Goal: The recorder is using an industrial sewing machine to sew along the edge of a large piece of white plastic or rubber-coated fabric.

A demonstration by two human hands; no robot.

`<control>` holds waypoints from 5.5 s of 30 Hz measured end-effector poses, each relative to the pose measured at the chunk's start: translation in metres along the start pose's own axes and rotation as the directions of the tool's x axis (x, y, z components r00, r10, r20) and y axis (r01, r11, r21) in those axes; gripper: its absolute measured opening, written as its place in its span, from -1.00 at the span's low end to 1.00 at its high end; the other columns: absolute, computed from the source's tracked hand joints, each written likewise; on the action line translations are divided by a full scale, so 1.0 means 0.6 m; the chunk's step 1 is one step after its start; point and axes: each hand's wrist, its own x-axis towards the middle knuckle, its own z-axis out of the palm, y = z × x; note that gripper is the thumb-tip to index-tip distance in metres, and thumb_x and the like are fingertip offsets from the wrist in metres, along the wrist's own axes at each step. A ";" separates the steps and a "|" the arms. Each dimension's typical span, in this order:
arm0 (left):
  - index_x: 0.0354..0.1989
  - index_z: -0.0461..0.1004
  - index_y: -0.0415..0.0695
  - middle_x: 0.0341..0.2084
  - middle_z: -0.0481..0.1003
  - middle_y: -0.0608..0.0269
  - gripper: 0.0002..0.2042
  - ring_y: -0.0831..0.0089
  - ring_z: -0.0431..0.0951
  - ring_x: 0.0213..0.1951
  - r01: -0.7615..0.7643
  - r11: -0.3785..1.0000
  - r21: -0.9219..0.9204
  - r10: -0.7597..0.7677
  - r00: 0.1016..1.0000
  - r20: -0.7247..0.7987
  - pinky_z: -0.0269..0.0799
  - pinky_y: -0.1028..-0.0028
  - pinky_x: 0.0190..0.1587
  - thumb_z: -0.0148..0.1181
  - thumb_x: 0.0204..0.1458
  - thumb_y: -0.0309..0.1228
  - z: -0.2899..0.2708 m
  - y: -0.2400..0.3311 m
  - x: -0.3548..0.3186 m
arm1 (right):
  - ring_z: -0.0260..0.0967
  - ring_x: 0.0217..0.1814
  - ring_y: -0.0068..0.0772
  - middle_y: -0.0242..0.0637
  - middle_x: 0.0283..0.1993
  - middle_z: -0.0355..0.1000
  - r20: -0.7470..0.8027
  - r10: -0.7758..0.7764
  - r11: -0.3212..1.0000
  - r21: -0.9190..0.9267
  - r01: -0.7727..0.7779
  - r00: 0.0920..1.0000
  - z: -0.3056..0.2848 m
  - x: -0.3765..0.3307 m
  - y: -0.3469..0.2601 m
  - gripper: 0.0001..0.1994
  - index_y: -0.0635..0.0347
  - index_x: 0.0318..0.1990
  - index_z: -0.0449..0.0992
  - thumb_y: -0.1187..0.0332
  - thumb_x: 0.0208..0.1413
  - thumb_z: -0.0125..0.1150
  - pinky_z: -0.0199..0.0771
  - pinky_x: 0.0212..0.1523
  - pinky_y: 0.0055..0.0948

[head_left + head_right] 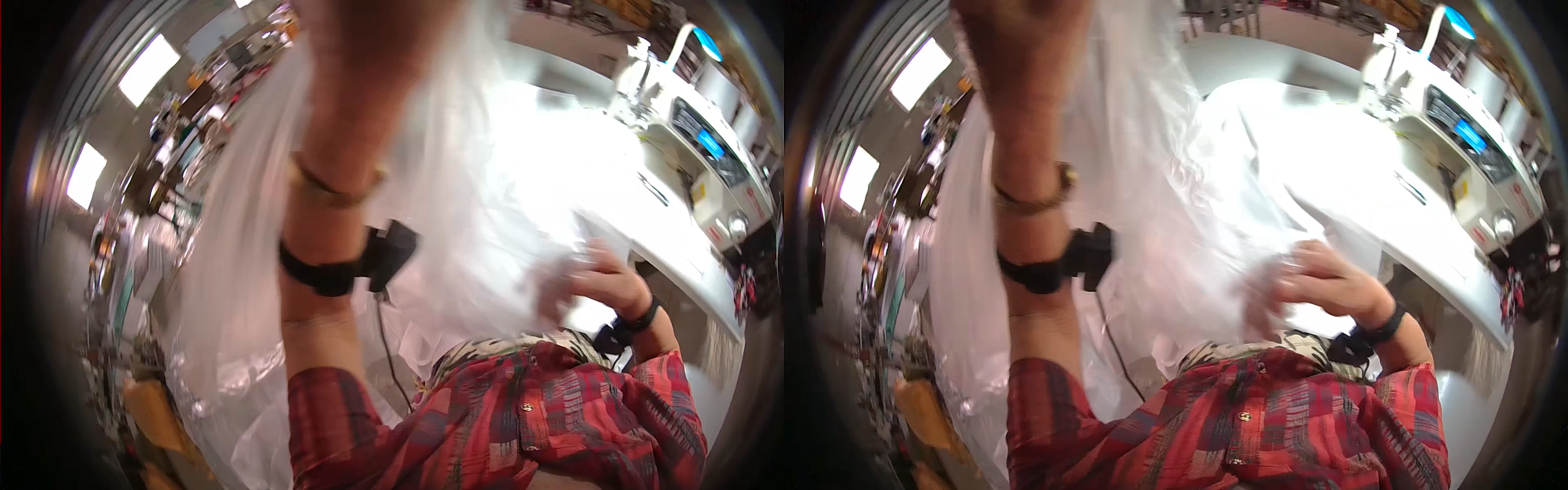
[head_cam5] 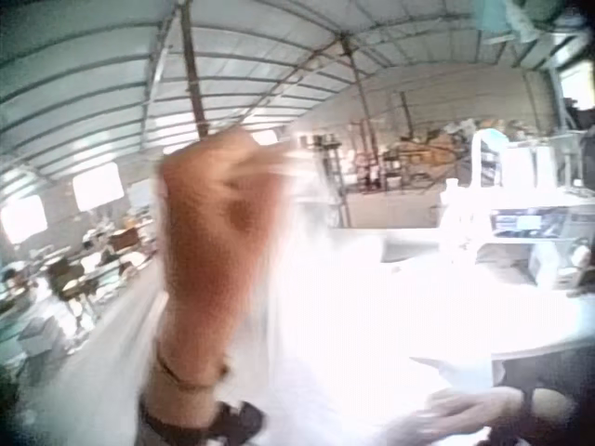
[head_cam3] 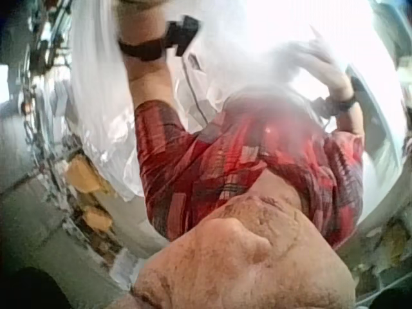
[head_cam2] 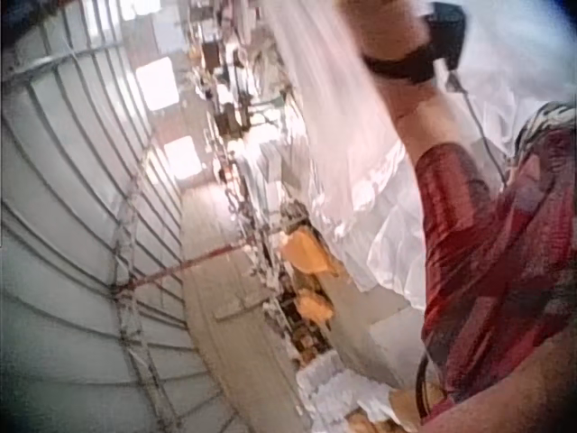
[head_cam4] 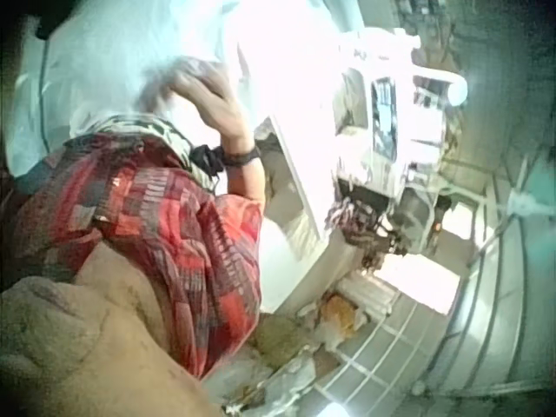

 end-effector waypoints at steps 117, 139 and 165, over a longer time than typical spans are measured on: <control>-0.34 0.50 -0.16 -0.33 0.57 0.08 -0.88 0.05 0.54 -0.22 0.476 0.851 0.222 -0.493 0.580 0.649 0.43 0.18 -0.17 0.21 0.04 -0.38 0.545 -0.155 -0.326 | 0.29 0.09 -0.23 -0.23 -0.10 0.41 -0.683 -0.340 0.440 -0.723 -0.533 0.646 -0.176 -0.032 0.088 -0.85 0.25 -0.27 0.43 0.41 0.05 0.21 0.21 0.14 -0.24; -0.33 0.49 -0.20 -0.40 0.55 -0.07 -0.79 -0.05 0.54 -0.26 0.618 0.783 0.072 -0.529 0.598 0.602 0.42 0.12 -0.17 0.14 0.11 -0.28 0.523 -0.123 -0.393 | 0.32 0.16 -0.27 -0.35 0.01 0.47 -0.583 -0.381 0.338 -0.810 -0.479 0.718 -0.146 -0.079 0.093 -0.85 0.14 -0.25 0.42 0.39 0.03 0.22 0.23 0.19 -0.24; -0.43 0.42 -0.23 -0.58 0.32 0.54 -0.83 0.78 0.21 -0.50 0.749 0.457 -0.480 -0.341 0.646 0.683 0.14 0.69 -0.46 0.16 0.19 -0.45 0.294 0.168 -0.194 | 0.31 0.05 -0.08 -0.05 0.02 0.42 -0.695 -0.670 0.490 -0.677 -0.549 0.260 -0.085 -0.076 -0.036 -0.64 0.25 -0.28 0.54 0.11 -0.02 0.39 0.26 0.12 -0.25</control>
